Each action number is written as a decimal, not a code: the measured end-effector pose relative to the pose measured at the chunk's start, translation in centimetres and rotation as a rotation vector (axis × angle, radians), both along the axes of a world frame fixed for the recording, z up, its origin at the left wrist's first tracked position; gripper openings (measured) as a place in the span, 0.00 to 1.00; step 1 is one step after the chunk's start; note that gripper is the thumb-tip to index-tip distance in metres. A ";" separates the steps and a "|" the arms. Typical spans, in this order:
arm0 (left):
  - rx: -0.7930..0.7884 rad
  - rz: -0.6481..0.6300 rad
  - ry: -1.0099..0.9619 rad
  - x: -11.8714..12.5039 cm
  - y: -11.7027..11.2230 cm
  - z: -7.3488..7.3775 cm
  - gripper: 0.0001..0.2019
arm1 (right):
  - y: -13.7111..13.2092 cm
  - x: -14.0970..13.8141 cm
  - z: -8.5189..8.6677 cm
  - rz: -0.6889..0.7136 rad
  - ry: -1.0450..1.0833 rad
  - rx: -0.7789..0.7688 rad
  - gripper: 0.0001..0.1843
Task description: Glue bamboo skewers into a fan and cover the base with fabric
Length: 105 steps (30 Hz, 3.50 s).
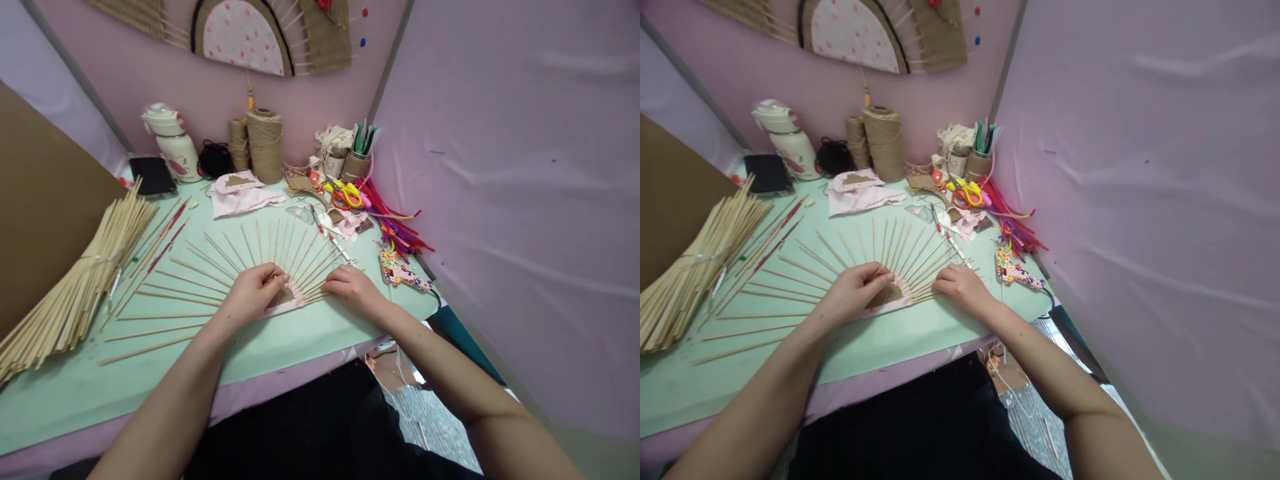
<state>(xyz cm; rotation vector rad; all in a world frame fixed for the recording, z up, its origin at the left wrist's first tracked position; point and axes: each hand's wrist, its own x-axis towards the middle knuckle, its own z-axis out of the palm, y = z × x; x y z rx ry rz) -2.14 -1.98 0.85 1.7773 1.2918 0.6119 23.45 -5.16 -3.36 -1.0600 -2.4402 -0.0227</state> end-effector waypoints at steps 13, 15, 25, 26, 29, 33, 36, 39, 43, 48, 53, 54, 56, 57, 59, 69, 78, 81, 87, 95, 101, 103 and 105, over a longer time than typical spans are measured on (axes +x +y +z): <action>0.140 -0.143 0.205 0.2 -0.7 -0.1 0.13 | 0.1 6.0 2.7 -0.261 -0.032 0.049 0.11; 0.199 -0.186 0.285 -0.1 -1.3 0.0 0.13 | 0.2 7.2 3.0 -0.298 -0.099 0.013 0.10; 0.436 -0.288 0.441 -1.5 -3.7 -1.7 0.12 | 2.1 8.0 2.5 -0.346 -0.267 -0.026 0.11; 0.455 -0.277 0.451 -1.5 -3.8 -1.9 0.11 | 2.3 8.0 2.4 -0.348 -0.277 -0.035 0.11; 0.520 -0.244 0.461 -1.4 -3.9 -2.3 0.10 | 2.7 8.2 1.9 -0.346 -0.273 -0.057 0.12; 0.537 -0.229 0.448 -1.3 -3.9 -2.4 0.09 | 2.3 8.2 1.8 -0.334 -0.197 -0.078 0.12; 0.521 -0.222 0.459 -1.2 -3.9 -2.4 0.09 | 1.9 8.2 2.2 -0.288 -0.197 -0.131 0.12; 0.522 -0.221 0.447 -1.2 -3.9 -2.4 0.10 | 1.8 8.2 2.4 -0.250 -0.244 -0.176 0.12; 0.518 -0.220 0.450 -1.3 -3.9 -2.3 0.09 | 2.0 8.1 2.4 -0.221 -0.269 -0.202 0.13; 0.523 -0.221 0.459 -1.2 -4.0 -2.4 0.09 | 1.8 8.1 2.4 -0.222 -0.315 -0.153 0.14; 0.517 -0.203 0.482 -1.2 -3.9 -2.5 0.09 | 2.1 8.1 2.3 -0.250 -0.340 -0.099 0.13; 0.516 -0.199 0.485 -1.2 -3.9 -2.5 0.09 | 2.2 8.1 2.2 -0.248 -0.340 -0.100 0.12; 0.514 -0.192 0.495 -1.2 -3.8 -2.5 0.09 | 2.4 8.1 2.1 -0.245 -0.333 -0.104 0.12; 0.512 -0.189 0.501 -1.2 -3.8 -2.5 0.09 | 2.4 8.0 2.1 -0.246 -0.326 -0.105 0.12; 0.506 -0.182 0.516 -1.1 -3.8 -2.5 0.09 | 2.4 8.0 2.0 -0.248 -0.308 -0.105 0.12; 0.495 -0.175 0.514 -1.0 -3.7 -2.6 0.09 | 2.7 8.3 2.6 -0.343 -0.149 -0.118 0.13; 0.511 -0.176 0.496 -1.1 -3.9 -2.6 0.09 | 3.7 7.6 1.7 -0.414 -0.041 -0.263 0.15; 0.517 -0.169 0.499 -1.1 -3.9 -2.6 0.08 | 3.8 7.6 1.6 -0.410 0.020 -0.263 0.17; 0.537 -0.158 0.475 -1.0 -3.8 -2.7 0.09 | 4.1 7.4 1.4 -0.414 0.053 -0.278 0.17; 0.556 -0.152 0.467 -1.1 -3.9 -2.8 0.08 | 4.3 7.3 1.1 -0.426 0.042 -0.290 0.16; 0.529 -0.150 0.481 -1.0 -3.8 -2.8 0.08 | 3.5 8.0 1.5 -0.512 0.031 -0.280 0.14; 0.528 -0.152 0.466 -1.0 -3.8 -2.8 0.08 | 3.1 8.0 1.6 -0.526 0.030 -0.309 0.13; 0.524 -0.149 0.457 -1.0 -3.8 -2.7 0.08 | 2.9 7.9 1.7 -0.519 0.036 -0.332 0.13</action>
